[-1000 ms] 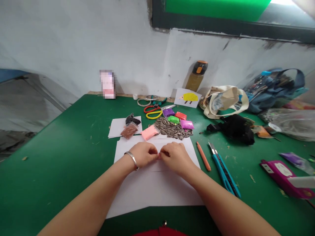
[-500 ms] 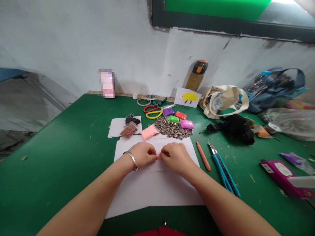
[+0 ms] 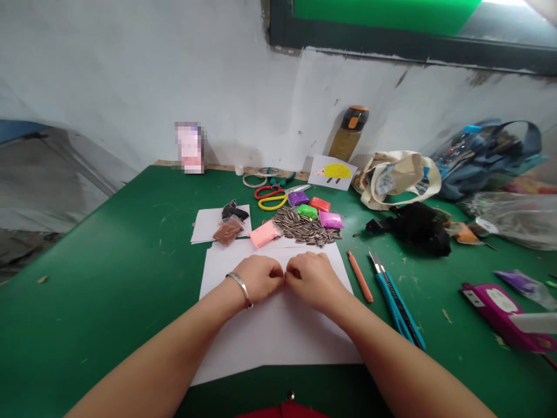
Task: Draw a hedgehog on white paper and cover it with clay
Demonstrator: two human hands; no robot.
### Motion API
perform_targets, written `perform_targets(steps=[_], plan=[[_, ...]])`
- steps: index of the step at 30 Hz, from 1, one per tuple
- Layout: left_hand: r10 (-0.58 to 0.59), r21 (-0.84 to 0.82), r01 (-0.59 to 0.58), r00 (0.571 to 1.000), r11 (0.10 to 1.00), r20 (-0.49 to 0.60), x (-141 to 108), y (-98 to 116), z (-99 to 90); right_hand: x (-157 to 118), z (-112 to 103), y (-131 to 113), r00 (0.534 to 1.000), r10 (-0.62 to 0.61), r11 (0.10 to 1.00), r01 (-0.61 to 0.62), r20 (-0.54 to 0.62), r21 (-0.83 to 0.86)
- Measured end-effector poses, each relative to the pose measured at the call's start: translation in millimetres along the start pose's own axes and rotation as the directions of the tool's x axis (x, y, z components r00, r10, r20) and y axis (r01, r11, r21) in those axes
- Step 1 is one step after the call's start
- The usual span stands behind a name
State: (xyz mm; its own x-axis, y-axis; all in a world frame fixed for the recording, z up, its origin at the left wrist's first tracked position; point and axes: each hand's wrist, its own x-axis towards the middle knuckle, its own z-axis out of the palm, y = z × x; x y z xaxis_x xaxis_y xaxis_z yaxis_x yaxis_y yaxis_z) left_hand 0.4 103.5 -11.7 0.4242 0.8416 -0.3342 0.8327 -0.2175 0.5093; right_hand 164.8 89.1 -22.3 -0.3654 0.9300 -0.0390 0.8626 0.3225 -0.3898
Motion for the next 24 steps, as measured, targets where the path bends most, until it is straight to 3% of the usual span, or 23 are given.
perform_targets(steps=[5, 11, 19, 24], plan=[[0.0, -0.018, -0.001, 1.0, 1.0, -0.021, 0.5, -2.4, -3.3, 3.6, -11.6, 8.2, 0.993, 0.071, 0.979, -0.087, 0.092, 0.185], [0.056, 0.065, -0.057, 0.998, 0.996, 0.013, -1.0, 0.2, -1.1, 2.0, -16.9, 12.7, 0.964, 0.08, 0.872, -0.191, 0.253, 0.451], [0.141, 0.225, -0.132, 0.99, 0.965, -0.024, -0.4, -0.4, 3.6, 2.2, -12.7, 13.0, 0.976, 0.086, 0.859, -0.176, 0.202, 0.481], [0.162, 0.29, -0.139, 0.985, 0.947, -0.057, 3.6, -4.9, 1.4, 1.0, -14.4, 12.1, 0.973, 0.103, 0.797, -0.205, 0.207, 0.568]])
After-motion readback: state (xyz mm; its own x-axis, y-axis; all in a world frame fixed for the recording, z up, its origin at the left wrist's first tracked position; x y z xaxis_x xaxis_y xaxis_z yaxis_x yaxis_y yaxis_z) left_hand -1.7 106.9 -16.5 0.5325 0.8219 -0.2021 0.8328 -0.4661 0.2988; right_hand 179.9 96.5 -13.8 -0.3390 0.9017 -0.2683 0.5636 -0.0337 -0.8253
